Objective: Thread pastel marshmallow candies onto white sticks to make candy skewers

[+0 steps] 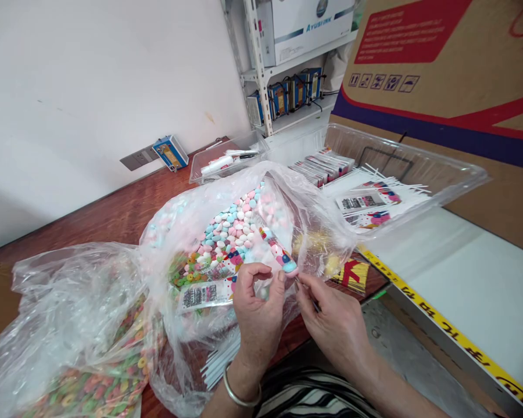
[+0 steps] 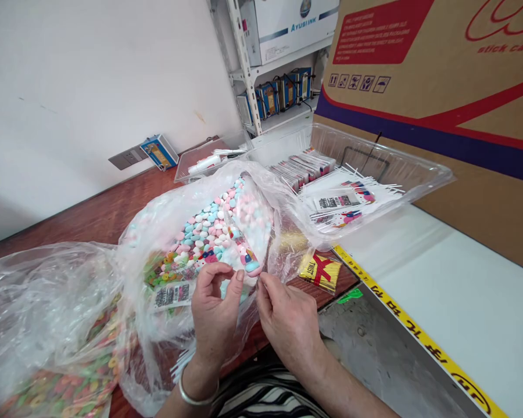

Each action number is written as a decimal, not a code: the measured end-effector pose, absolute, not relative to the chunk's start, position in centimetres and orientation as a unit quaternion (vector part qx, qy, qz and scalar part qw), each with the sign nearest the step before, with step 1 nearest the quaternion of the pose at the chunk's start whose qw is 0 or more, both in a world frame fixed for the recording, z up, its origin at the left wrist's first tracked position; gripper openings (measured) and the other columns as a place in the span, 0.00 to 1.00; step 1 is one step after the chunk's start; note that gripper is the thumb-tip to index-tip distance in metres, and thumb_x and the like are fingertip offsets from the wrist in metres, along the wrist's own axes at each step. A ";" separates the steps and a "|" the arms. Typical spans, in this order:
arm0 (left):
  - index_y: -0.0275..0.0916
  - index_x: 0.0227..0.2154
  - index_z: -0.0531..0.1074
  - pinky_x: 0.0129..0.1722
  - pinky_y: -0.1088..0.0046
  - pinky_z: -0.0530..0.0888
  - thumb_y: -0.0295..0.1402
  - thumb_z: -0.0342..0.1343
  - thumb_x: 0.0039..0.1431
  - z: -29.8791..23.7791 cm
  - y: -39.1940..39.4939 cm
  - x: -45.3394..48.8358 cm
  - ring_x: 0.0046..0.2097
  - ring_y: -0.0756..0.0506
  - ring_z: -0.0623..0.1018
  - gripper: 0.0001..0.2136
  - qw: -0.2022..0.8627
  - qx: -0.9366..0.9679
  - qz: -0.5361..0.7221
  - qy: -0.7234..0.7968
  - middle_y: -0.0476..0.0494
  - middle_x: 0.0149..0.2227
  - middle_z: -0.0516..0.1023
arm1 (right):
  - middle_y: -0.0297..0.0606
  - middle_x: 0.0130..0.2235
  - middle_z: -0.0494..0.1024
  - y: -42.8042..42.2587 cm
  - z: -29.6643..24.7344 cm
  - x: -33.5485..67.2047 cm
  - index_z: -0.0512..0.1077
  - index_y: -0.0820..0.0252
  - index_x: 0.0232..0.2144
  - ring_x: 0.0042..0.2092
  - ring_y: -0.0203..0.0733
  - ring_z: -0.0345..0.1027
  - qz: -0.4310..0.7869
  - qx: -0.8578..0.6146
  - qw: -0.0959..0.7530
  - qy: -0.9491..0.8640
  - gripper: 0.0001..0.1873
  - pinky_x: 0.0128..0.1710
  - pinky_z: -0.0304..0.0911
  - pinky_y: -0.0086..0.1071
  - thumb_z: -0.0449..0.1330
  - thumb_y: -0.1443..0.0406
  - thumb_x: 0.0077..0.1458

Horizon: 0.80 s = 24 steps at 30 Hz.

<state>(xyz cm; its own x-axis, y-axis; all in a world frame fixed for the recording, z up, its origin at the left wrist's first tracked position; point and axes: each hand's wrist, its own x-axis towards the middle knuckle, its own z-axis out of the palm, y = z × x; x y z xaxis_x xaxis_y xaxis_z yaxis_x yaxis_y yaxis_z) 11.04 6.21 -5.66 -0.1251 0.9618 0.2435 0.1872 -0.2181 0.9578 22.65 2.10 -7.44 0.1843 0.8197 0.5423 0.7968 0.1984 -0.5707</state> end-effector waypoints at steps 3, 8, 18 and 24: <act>0.41 0.35 0.72 0.40 0.71 0.68 0.30 0.60 0.57 -4.9 6.3 10.7 0.37 0.47 0.72 0.04 0.297 0.620 0.517 0.509 0.46 0.34 0.73 | 0.33 0.25 0.80 2.1 -7.3 22.4 0.75 0.62 0.40 0.24 0.36 0.74 -0.025 -0.632 0.419 -0.652 0.11 0.29 0.60 0.28 0.53 0.67 0.65; 0.41 0.34 0.74 0.40 0.70 0.68 0.28 0.59 0.56 -4.2 6.7 10.7 0.37 0.46 0.73 0.04 0.232 0.669 0.500 0.499 0.46 0.34 0.75 | 0.32 0.23 0.79 2.0 -7.1 22.2 0.75 0.62 0.40 0.23 0.35 0.71 -0.059 -0.630 0.406 -0.659 0.10 0.29 0.58 0.29 0.53 0.67 0.65; 0.41 0.32 0.73 0.37 0.71 0.68 0.28 0.56 0.58 -3.7 6.8 10.3 0.34 0.47 0.75 0.02 0.152 0.732 0.428 0.508 0.47 0.30 0.77 | 0.33 0.21 0.76 1.9 -6.8 22.1 0.76 0.64 0.40 0.22 0.37 0.69 -0.105 -0.620 0.385 -0.676 0.09 0.28 0.56 0.31 0.55 0.69 0.64; 0.41 0.29 0.73 0.37 0.69 0.66 0.25 0.55 0.55 -3.7 7.5 9.7 0.34 0.45 0.74 0.04 0.061 0.767 0.409 0.491 0.46 0.28 0.76 | 0.34 0.29 0.82 1.9 -6.3 22.1 0.74 0.60 0.42 0.26 0.36 0.74 0.047 -0.635 0.449 -0.627 0.10 0.29 0.62 0.28 0.53 0.66 0.63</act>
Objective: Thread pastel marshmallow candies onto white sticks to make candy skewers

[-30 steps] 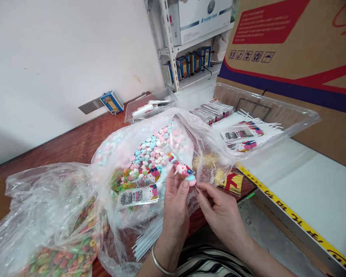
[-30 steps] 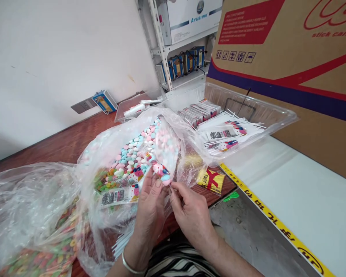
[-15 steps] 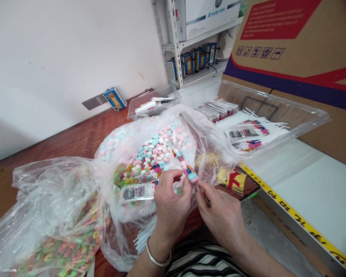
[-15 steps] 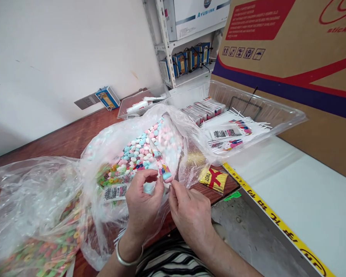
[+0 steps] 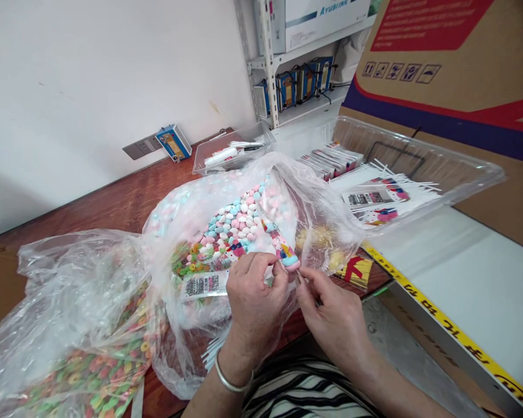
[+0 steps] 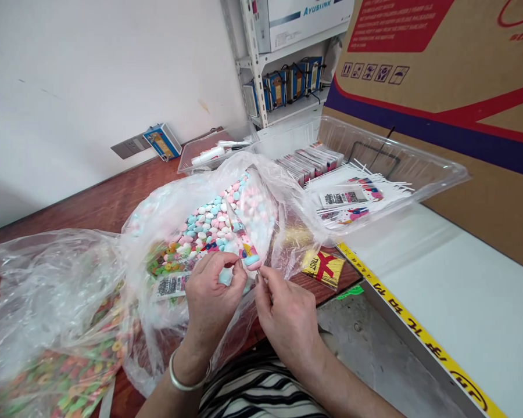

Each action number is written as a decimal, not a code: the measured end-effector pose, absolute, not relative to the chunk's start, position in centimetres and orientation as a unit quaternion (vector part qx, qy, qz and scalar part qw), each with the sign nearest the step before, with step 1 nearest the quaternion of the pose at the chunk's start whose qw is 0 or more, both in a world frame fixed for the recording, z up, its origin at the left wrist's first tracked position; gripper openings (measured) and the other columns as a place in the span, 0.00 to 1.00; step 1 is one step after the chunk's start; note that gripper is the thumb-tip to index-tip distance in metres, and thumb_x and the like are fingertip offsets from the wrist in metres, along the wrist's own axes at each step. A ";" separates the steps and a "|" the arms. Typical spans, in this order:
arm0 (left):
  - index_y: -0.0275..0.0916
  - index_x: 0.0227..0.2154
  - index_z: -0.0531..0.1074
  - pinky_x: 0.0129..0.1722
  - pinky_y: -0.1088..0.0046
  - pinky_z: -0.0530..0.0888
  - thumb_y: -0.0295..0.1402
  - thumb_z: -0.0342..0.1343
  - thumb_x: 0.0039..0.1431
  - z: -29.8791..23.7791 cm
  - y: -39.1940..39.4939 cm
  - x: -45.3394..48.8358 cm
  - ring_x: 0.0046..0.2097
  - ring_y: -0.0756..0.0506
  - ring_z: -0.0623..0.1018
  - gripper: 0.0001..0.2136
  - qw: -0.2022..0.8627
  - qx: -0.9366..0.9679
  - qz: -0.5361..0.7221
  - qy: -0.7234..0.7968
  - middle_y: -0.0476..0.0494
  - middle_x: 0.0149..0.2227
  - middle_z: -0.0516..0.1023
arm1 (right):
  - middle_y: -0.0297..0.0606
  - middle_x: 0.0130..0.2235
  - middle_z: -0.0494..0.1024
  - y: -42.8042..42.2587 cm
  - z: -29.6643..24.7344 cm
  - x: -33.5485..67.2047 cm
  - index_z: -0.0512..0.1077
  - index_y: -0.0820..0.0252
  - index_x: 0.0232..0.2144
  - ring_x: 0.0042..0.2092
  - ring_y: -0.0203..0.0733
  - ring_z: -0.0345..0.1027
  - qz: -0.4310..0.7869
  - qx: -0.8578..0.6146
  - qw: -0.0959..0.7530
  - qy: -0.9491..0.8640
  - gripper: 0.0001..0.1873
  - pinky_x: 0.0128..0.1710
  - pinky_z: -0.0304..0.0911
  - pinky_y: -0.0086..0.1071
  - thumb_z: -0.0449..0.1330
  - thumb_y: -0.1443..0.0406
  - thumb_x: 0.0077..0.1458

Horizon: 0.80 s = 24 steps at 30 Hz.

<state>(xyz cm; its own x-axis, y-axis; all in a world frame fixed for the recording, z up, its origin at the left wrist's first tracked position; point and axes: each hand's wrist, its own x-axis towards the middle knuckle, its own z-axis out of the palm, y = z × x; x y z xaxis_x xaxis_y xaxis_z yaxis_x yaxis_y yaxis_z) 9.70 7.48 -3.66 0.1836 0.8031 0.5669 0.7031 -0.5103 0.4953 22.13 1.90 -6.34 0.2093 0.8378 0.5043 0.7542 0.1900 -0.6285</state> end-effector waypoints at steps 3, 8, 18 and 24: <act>0.41 0.27 0.73 0.38 0.67 0.64 0.25 0.56 0.54 -3.6 7.8 9.4 0.33 0.44 0.73 0.05 0.021 0.786 0.398 0.473 0.46 0.27 0.76 | 0.32 0.28 0.80 2.1 -5.8 22.4 0.74 0.58 0.40 0.27 0.36 0.73 0.191 -0.633 0.494 -0.565 0.09 0.28 0.64 0.26 0.54 0.64 0.62; 0.42 0.27 0.73 0.38 0.67 0.65 0.24 0.56 0.52 -3.7 7.2 9.8 0.34 0.44 0.74 0.06 0.102 0.775 0.426 0.456 0.46 0.27 0.76 | 0.29 0.21 0.72 2.3 -5.4 22.6 0.73 0.59 0.34 0.22 0.34 0.63 0.339 -0.600 0.525 -0.500 0.11 0.22 0.60 0.26 0.55 0.60 0.62; 0.39 0.40 0.71 0.40 0.69 0.74 0.42 0.56 0.59 -2.6 9.3 9.8 0.41 0.46 0.77 0.12 0.706 0.248 0.558 0.359 0.43 0.42 0.76 | 0.32 0.31 0.81 1.5 -6.0 22.2 0.74 0.56 0.38 0.28 0.35 0.74 0.178 -0.580 0.486 -0.629 0.08 0.30 0.65 0.26 0.54 0.66 0.63; 0.39 0.35 0.71 0.23 0.84 0.66 0.31 0.63 0.55 -2.2 11.3 9.9 0.21 0.59 0.65 0.07 0.708 0.094 0.620 0.326 0.59 0.22 0.63 | 0.42 0.34 0.82 1.2 -7.0 22.1 0.72 0.63 0.45 0.32 0.41 0.75 -0.055 -0.583 0.376 -0.718 0.11 0.34 0.64 0.32 0.53 0.65 0.66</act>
<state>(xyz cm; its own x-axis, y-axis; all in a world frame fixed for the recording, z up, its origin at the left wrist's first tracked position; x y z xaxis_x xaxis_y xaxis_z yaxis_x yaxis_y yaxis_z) 9.89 11.32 -2.16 0.0195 0.9381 -0.3457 -0.8161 0.2147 0.5365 22.11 1.23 -6.97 -0.0376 0.7964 0.6036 0.8786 0.3141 -0.3598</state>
